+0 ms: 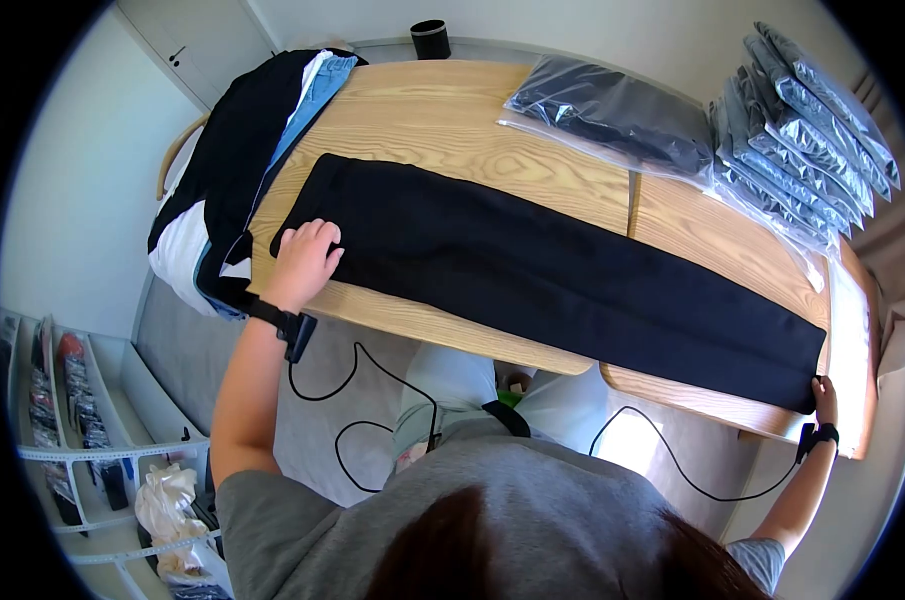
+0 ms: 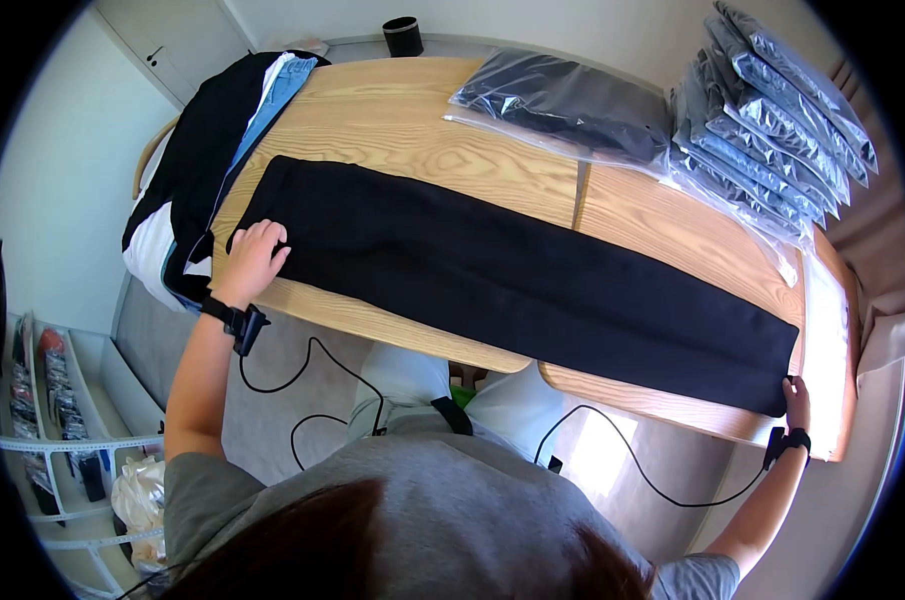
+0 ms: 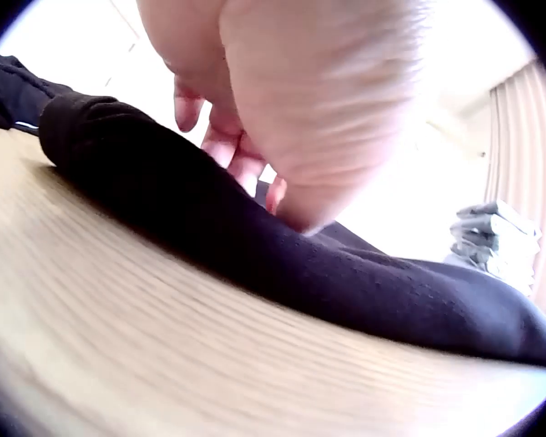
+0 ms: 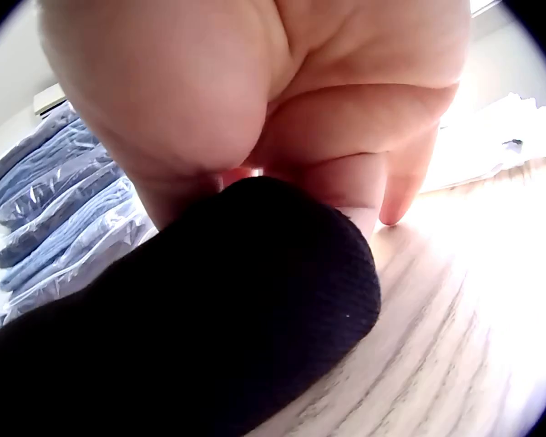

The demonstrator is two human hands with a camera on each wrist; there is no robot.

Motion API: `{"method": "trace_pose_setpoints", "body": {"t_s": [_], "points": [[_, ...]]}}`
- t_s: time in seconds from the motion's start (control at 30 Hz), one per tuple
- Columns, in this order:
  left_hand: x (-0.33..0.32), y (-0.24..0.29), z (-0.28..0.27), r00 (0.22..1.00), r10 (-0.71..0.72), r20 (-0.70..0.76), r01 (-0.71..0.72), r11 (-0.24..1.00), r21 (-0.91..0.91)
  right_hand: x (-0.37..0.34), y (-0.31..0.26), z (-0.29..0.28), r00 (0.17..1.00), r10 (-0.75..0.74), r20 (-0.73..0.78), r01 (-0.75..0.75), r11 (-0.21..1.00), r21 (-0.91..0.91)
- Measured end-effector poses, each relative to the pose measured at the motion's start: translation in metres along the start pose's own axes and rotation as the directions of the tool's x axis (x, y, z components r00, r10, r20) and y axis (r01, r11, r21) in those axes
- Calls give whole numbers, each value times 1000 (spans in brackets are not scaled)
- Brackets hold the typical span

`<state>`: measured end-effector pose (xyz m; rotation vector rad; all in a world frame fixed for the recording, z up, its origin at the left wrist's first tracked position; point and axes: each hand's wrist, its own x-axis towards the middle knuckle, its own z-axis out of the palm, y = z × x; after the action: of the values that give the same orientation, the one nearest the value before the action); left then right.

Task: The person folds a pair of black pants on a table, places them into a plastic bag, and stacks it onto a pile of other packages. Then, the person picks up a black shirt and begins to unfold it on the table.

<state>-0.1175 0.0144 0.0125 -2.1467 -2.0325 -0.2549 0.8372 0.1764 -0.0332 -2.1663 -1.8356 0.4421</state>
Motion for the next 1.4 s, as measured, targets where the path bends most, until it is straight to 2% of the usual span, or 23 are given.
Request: {"method": "trace_pose_setpoints", "body": {"t_s": [0.03, 0.07, 0.1, 0.13, 0.2, 0.33, 0.4, 0.47, 0.6, 0.63, 0.67, 0.73, 0.77, 0.83, 0.87, 0.93, 1.0, 1.07, 1.13, 1.2, 1.27, 1.33, 1.4], "points": [[2, 7, 1, 999, 41, -15, -41, 999, -19, -1, -1, 4, 998, -12, -66, 12, 1000, 3], [2, 15, 3, 996, 80, -30, -81, 996, -38, -2, -1, 2, 999, -25, -31, 25, 1000, -9], [1, 29, 6, 989, 144, -16, -145, 978, -147, -3, -6, -1, 1000, -16, -8, 16, 999, -32], [-2, 40, 9, 987, 152, 53, -138, 969, -205, -2, -9, -3, 1000, -8, 12, 9, 998, -56], [-1, 50, 3, 995, 67, 70, -41, 946, -322, -4, -16, -5, 1000, -12, 14, 14, 996, -86], [8, 71, 9, 999, 50, 9, -44, 948, -316, -9, -27, -7, 1000, 14, 3, -13, 993, -116], [17, 96, 15, 1000, -3, 16, 9, 917, -399, -8, -27, -3, 1000, 19, -7, -20, 992, -123], [24, 114, 28, 996, -87, 36, 94, 920, -381, -7, -20, -2, 999, -3, -39, 1, 998, -56], [31, 128, 28, 990, -129, 55, 140, 951, -277, -13, -26, -9, 998, 48, 34, -47, 998, -48], [33, 129, 28, 988, -146, 56, 155, 958, -243, -15, -26, -8, 1000, 29, 12, -28, 999, -46], [37, 128, 28, 988, -144, 57, 154, 957, -245, -15, -26, -4, 999, 30, 12, -30, 998, -48], [47, 123, 29, 977, -203, 68, 214, 911, -352, -15, -20, -2, 995, -54, -86, 49, 997, -60], [51, 123, 29, 976, -209, 62, 218, 923, -317, -12, -17, -5, 999, -37, -2, 36, 999, -39], [55, 125, 34, 987, -154, 48, 159, 979, -129, -10, -7, 2, 999, -43, 15, 40, 986, 164], [57, 130, 35, 990, -132, 41, 134, 990, -49, -9, -4, 3, 1000, -27, -3, 27, 991, 130], [66, 137, 24, 984, -118, 132, 117, 993, 13, -19, -28, 0, 1000, 14, -4, -13, 997, 74], [70, 145, 16, 999, -47, 9, 46, 998, 38, -26, -38, 1, 996, 83, -15, -83, 995, 51], [74, 142, 23, 999, 31, 12, -31, 1000, -3, -33, -44, 0, 986, 149, -70, -149, 989, -4], [75, 132, 35, 991, 64, 119, -48, 990, -130, -37, -48, 2, 956, 258, -138, -268, 962, -61], [75, 139, 30, 991, 29, 130, -7, 985, -171, -34, -64, -8, 901, 433, 2, -428, 892, -143], [75, 146, 21, 989, 10, 148, 14, 987, -158, -35, -64, -3, 877, 466, -115, -479, 868, -132], [75, 147, 21, 990, -1, 139, 23, 988, -156, -41, -79, -8, 854, 516, -64, -520, 848, -107], [73, 149, 20, 990, -8, 142, 32, 985, -168, -43, -90, -15, 850, 526, 20, -512, 834, -206]]}}
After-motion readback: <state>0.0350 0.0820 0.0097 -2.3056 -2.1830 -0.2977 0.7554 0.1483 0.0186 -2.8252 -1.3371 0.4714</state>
